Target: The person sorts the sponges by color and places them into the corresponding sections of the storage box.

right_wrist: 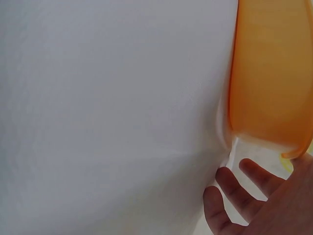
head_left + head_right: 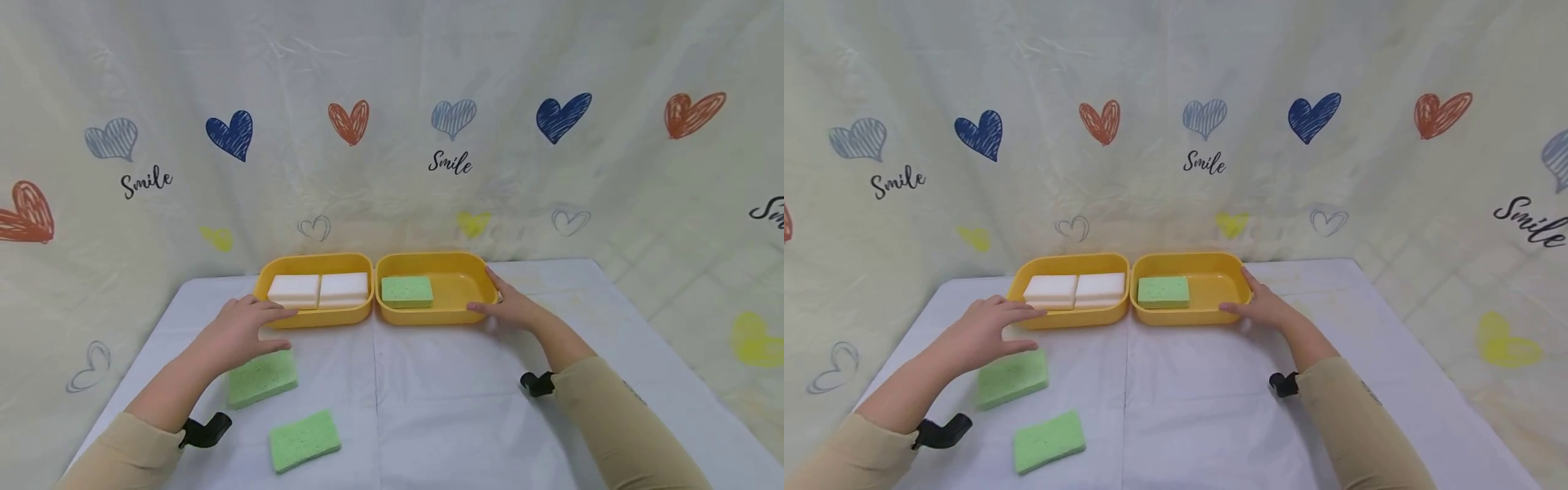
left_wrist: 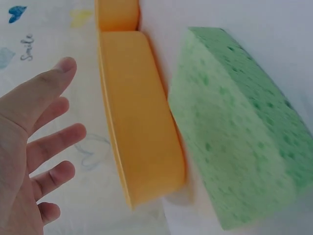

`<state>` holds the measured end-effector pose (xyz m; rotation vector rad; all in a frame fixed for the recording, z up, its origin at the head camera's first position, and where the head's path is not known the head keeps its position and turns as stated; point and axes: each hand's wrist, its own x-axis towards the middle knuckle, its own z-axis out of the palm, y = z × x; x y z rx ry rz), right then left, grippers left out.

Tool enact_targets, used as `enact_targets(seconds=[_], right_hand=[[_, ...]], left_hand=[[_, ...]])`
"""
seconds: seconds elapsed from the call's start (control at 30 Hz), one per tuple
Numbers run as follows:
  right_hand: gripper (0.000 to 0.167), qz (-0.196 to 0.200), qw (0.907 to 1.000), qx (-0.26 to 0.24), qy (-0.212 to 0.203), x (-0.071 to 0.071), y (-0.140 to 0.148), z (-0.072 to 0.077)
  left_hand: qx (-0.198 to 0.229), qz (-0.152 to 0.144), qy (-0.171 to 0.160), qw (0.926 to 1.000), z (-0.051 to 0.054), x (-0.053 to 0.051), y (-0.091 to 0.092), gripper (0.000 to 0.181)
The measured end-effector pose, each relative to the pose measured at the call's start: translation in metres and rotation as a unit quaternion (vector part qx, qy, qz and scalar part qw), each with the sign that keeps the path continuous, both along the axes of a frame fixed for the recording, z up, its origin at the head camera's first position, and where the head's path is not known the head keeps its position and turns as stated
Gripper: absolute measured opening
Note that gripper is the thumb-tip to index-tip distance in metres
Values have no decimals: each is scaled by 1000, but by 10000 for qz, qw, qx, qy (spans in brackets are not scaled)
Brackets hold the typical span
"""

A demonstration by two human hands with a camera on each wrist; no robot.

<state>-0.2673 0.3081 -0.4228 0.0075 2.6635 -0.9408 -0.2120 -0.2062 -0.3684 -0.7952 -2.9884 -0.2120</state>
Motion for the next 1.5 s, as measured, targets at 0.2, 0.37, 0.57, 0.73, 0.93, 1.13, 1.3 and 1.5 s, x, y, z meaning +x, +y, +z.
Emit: enact_targets(seconds=[0.2,0.37,0.57,0.73,0.93,1.13,1.3,1.5], right_hand=[[112,40,10000,-28,2,1,3,-2],[113,-14,10000,-36,-40,1,3,-2],[115,-60,10000,-4,-78,1,2,-1],[114,-40,10000,62,-38,1,0,0],[113,-34,10000,77,-47,3,-1,3],[113,-44,9999,90,-48,4,-2,5],[113,-37,9999,99,-43,2,-1,4],[113,-17,10000,86,-22,1,-1,4]], left_hand=[[59,118,-110,9999,-7,16,-20,56],[63,137,-196,9997,-15,27,-34,58],[-126,295,-438,9985,-29,40,-50,63],[-268,371,-545,9975,-42,48,-62,67],[-270,363,-589,9972,-49,52,-69,69],[-225,341,-536,9977,-51,52,-70,68],[-150,252,-354,9989,-51,50,-71,62],[131,242,-68,9996,-48,47,-69,54]])
